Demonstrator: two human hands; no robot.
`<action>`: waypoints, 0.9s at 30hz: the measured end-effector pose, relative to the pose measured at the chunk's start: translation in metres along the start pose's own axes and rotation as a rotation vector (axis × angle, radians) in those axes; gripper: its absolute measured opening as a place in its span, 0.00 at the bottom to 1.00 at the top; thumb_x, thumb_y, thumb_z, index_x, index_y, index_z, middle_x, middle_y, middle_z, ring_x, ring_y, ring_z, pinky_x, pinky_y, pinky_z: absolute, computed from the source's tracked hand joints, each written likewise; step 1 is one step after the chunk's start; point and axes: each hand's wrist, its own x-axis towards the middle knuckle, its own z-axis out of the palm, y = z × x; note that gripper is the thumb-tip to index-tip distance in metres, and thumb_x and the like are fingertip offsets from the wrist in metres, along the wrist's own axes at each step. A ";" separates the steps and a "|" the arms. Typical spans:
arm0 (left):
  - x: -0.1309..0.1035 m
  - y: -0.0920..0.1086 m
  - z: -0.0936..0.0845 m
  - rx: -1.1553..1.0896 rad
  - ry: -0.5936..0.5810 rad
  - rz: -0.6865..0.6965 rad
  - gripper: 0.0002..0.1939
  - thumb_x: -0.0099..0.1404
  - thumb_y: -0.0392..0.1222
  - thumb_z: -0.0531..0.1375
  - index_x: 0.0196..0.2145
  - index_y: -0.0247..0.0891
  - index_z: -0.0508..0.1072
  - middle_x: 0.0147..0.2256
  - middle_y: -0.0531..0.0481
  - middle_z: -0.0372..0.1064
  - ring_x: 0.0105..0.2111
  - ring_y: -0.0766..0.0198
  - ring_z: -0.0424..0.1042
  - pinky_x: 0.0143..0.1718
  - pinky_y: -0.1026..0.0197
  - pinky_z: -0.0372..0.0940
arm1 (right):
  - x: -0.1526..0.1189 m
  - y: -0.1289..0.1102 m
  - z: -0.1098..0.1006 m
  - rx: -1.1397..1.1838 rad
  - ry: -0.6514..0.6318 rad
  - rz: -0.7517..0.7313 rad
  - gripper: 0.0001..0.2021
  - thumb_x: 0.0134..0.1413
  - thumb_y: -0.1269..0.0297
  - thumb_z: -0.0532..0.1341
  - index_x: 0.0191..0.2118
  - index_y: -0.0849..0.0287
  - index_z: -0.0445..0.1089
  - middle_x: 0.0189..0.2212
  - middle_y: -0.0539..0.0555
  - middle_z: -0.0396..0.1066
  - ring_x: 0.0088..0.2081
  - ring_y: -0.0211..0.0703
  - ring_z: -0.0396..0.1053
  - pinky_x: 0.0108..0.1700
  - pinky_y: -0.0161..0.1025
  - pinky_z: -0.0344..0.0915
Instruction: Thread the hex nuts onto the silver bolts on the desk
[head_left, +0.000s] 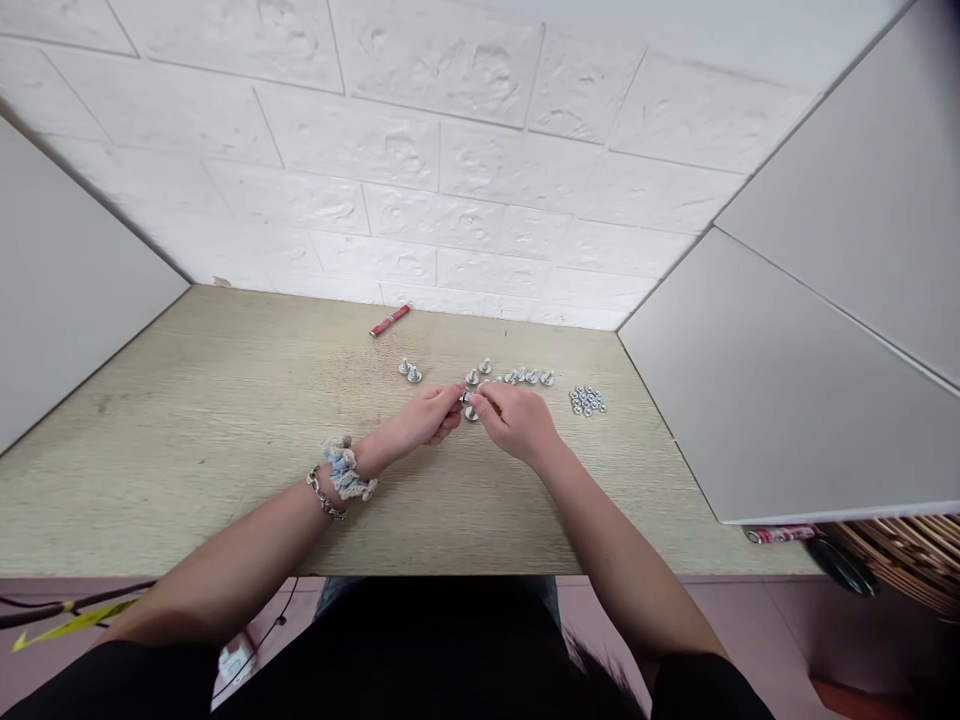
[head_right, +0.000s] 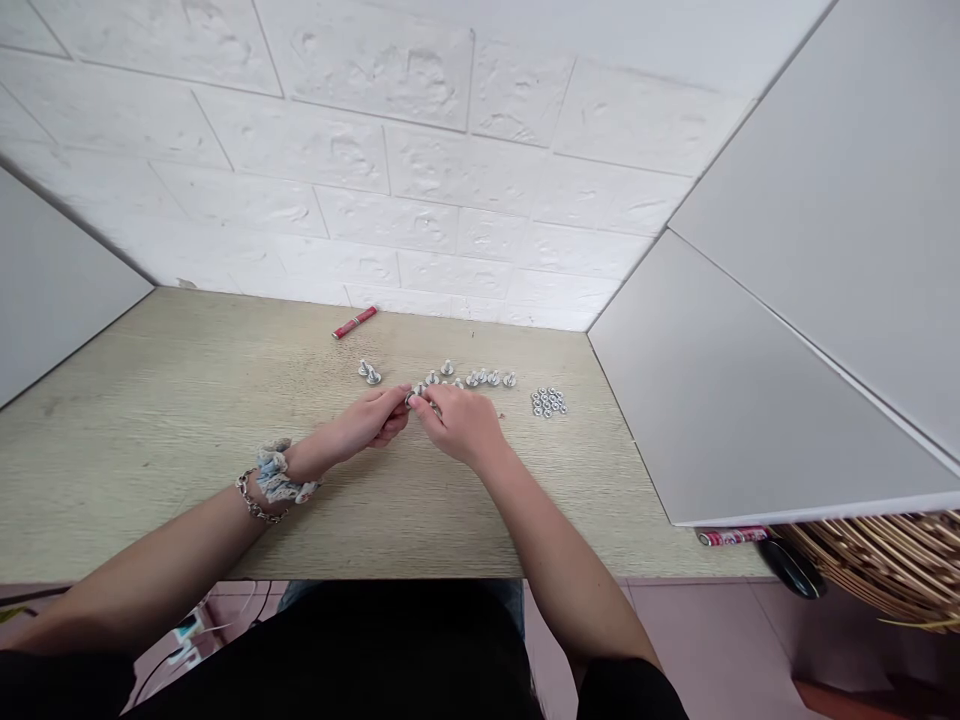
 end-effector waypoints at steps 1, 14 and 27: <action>0.000 0.000 0.000 -0.003 0.003 0.003 0.20 0.61 0.54 0.46 0.20 0.38 0.50 0.16 0.59 0.44 0.14 0.75 0.43 0.13 0.70 0.40 | 0.000 0.000 0.000 0.008 0.007 -0.009 0.14 0.57 0.55 0.48 0.33 0.57 0.65 0.26 0.49 0.68 0.26 0.35 0.62 0.26 0.32 0.48; -0.002 0.002 0.001 -0.004 0.020 0.007 0.20 0.61 0.54 0.46 0.20 0.38 0.50 0.16 0.59 0.44 0.14 0.75 0.42 0.13 0.70 0.39 | 0.000 0.002 0.003 0.025 0.052 -0.081 0.11 0.56 0.57 0.50 0.36 0.56 0.64 0.30 0.49 0.67 0.30 0.35 0.62 0.29 0.32 0.52; -0.005 -0.002 0.005 0.388 0.062 0.158 0.22 0.61 0.55 0.43 0.18 0.37 0.55 0.16 0.55 0.51 0.16 0.71 0.50 0.16 0.67 0.47 | 0.000 0.003 0.003 0.019 0.010 -0.057 0.20 0.60 0.58 0.43 0.23 0.59 0.63 0.23 0.51 0.64 0.27 0.36 0.60 0.28 0.33 0.50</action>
